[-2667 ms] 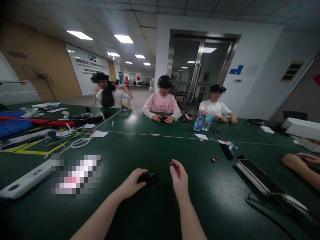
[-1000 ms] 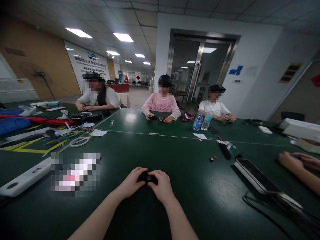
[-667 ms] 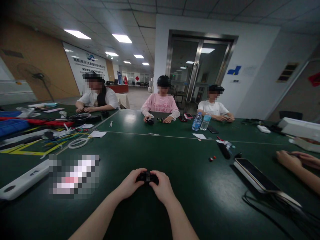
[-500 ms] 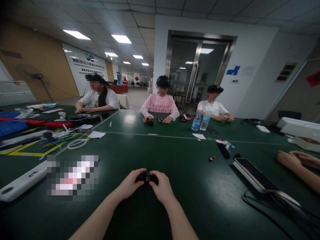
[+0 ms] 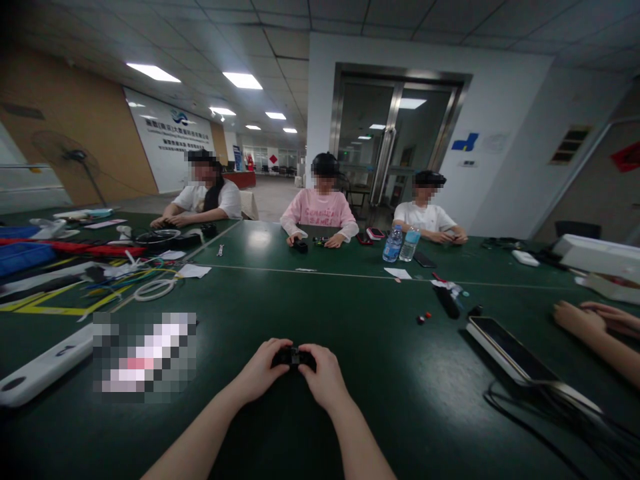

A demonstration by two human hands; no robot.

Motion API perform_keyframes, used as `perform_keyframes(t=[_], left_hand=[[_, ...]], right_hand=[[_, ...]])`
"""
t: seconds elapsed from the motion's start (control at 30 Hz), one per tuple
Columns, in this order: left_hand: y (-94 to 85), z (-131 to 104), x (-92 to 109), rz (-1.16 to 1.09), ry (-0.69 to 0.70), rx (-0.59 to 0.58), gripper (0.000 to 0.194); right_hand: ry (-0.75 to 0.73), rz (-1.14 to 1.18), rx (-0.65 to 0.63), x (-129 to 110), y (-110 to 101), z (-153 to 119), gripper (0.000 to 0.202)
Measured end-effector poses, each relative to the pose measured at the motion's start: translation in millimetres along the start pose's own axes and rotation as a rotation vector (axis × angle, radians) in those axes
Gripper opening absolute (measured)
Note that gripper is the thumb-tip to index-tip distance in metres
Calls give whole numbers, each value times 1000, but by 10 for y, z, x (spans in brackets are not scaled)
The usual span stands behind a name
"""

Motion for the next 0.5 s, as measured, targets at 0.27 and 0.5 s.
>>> perform_keyframes(t=[0.27, 0.5], left_hand=[[32, 47, -31, 27, 34, 14, 40], [67, 70, -84, 19, 57, 45, 40]], right_hand=[[-51, -25, 3, -27, -4, 15, 31], [-61, -15, -4, -63, -15, -1, 28]])
Point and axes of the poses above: each hand's wrist, its own z-axis towards the middle knuckle, its own y-axis out of the palm, x = y × z, the point moved 3 cm from there along z, towards the middle knuckle, and after that the axes turned 10 degrees about -y, right-handed, at the moved point
